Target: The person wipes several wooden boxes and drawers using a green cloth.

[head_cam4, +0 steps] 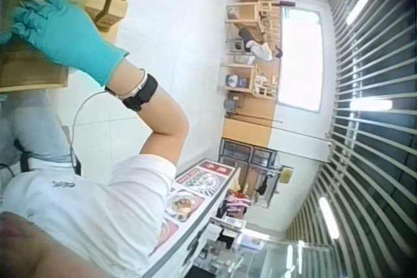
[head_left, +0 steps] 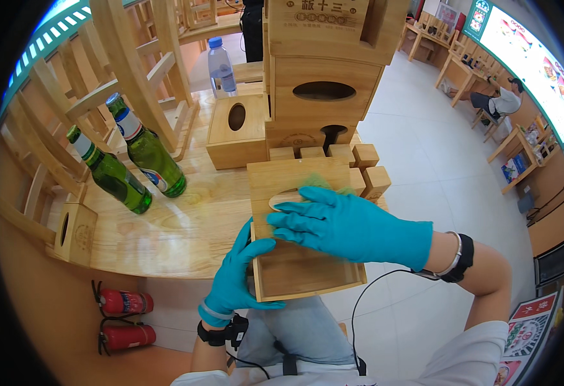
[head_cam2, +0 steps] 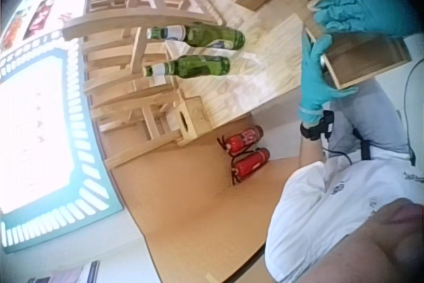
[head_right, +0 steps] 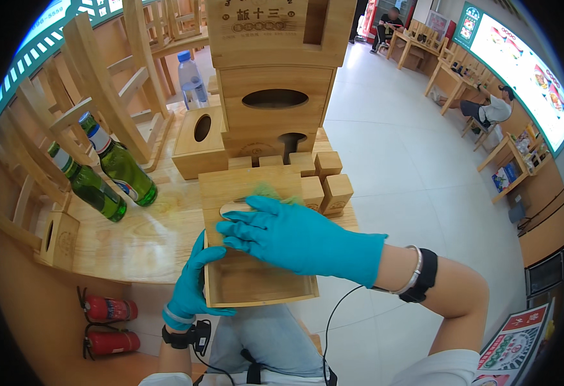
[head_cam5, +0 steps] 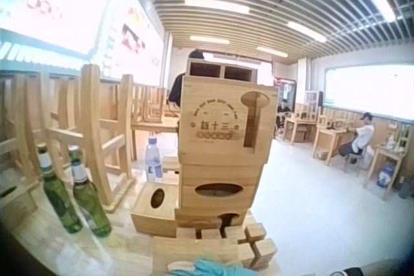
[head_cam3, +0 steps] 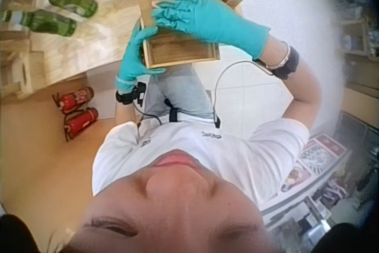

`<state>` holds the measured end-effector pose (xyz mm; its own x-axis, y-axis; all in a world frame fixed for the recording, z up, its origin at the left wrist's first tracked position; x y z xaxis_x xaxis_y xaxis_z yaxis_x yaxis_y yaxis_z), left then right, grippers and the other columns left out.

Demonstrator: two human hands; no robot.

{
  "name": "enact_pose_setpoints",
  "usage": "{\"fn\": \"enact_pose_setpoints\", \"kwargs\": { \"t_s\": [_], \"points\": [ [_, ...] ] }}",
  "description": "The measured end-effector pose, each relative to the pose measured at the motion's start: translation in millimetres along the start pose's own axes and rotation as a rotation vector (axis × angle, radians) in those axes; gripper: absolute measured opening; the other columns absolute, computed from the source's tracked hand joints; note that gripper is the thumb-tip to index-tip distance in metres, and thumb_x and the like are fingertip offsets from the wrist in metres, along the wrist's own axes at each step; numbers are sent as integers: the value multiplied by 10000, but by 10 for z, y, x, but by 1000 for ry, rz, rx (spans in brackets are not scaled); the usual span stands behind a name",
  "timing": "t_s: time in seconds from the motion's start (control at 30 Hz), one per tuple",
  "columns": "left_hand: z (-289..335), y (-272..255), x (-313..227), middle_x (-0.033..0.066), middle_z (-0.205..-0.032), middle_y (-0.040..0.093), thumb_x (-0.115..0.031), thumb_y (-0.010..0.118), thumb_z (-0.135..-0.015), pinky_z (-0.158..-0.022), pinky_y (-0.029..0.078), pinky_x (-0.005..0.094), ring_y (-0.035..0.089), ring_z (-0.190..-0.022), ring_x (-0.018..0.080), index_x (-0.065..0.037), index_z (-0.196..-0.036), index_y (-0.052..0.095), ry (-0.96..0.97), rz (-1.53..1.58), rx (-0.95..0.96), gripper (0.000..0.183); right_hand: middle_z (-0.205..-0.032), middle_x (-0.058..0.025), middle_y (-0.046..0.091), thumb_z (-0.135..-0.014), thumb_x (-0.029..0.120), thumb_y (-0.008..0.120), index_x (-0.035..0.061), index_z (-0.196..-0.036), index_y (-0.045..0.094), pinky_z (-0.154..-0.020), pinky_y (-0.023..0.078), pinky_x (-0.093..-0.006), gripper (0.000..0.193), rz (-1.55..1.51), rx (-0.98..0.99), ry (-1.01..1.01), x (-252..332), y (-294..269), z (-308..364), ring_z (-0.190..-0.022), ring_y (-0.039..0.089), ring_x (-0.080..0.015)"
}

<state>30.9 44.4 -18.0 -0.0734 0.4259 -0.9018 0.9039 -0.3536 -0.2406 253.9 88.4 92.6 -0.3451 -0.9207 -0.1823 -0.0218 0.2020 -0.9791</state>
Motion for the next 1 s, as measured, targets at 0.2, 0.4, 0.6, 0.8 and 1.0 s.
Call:
{"fn": "enact_pose_setpoints", "kwargs": {
  "t_s": [0.2, 0.4, 0.6, 0.8, 1.0],
  "points": [
    [-21, -4, -61, 243, -1611, 253, -318, 1004, -483, -1155, 378, 520, 350, -1453, 437, -190, -1382, 548, 26, -18, 3, 1016, -1551, -90, 449, -956, 195, 604, 107, -1416, 528, -1195, 354, -435, 474, 97, 143, 17, -40, -204, 415, -1392, 472, -285],
    [-50, 19, -103, 219, -1619, 237, -290, 1000, -501, -1155, 386, 533, 347, -1457, 426, -210, -1385, 539, 56, 38, 1, 1000, -1475, -146, 508, -932, 154, 628, 56, -1318, 599, -1100, 448, -418, 399, 26, 107, 301, -94, -589, 387, -1298, 542, -317],
    [-33, 56, -1, 189, -1621, 223, -266, 1006, -501, -1134, 429, 546, 367, -1443, 417, -220, -1383, 529, 2, 140, 20, 1004, -1473, -133, 509, -934, 174, 607, 81, -1332, 604, -1098, 438, -436, 408, 224, -296, 96, -138, -489, -314, -1319, 525, -308],
    [-30, 9, -70, 176, -1615, 217, -233, 1005, -505, -1105, 472, 540, 392, -1427, 411, -235, -1383, 528, 61, 77, 10, 999, -1508, -92, 481, -946, 146, 569, 149, -1384, 574, -1130, 401, -446, 438, 169, -293, 100, -329, -77, -417, -1374, 483, -281],
    [-42, 31, -63, 179, -1629, 189, -228, 1005, -501, -1111, 459, 544, 382, -1437, 402, -232, -1372, 544, 33, 124, 11, 985, -1530, -91, 458, -920, 80, 588, 160, -1429, 521, -1146, 387, -461, 520, 122, -215, 223, -416, -163, -34, -1393, 461, -298]
  ]
}}
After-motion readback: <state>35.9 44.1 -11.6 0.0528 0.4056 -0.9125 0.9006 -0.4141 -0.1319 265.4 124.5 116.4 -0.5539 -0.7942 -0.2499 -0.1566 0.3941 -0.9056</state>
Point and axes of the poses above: each hand's wrist, its own z-axis away from the middle knuckle, its own y-axis out of the palm, x = y × z, the point moved 3 cm from there along -z, towards the middle knuckle
